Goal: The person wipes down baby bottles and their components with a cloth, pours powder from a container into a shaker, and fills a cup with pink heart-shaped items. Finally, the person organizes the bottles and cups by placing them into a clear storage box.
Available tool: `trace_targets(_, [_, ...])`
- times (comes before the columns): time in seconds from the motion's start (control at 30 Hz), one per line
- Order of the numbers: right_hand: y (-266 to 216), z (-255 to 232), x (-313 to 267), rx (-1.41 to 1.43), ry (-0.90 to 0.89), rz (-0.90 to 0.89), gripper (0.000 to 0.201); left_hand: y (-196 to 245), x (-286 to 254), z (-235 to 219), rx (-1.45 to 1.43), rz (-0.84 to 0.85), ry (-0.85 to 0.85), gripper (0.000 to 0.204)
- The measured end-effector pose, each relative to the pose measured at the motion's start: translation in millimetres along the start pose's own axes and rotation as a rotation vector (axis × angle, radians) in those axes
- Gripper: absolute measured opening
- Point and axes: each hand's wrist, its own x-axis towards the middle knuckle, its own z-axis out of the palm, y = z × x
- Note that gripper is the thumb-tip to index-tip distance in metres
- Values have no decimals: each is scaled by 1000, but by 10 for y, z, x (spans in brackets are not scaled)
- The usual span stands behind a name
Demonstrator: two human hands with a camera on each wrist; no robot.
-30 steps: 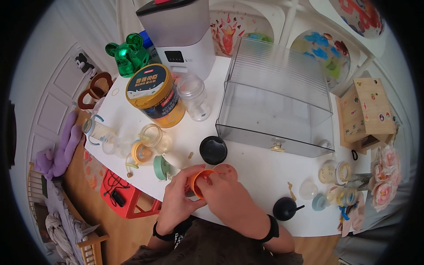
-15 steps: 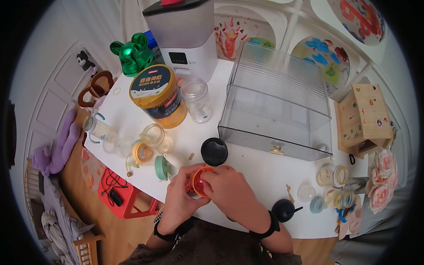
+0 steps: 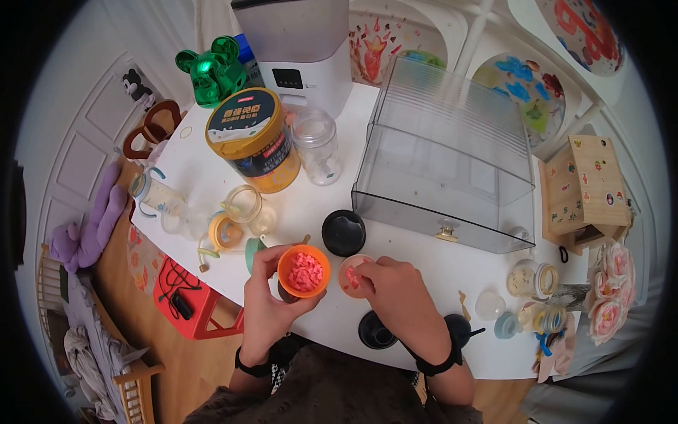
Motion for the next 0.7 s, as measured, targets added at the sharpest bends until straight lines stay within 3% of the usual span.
trace_targets(0.3, [-16, 28, 20, 12, 31, 40, 17, -83, -4, -47, 36, 33, 16, 71])
trace_targets(0.57, [29, 29, -3, 45, 78, -96, 19, -56, 8, -45, 38, 31, 5, 72])
trace_targets(0.7, [20, 57, 12, 5, 20, -55, 17, -68, 5, -45, 25, 22, -4, 73])
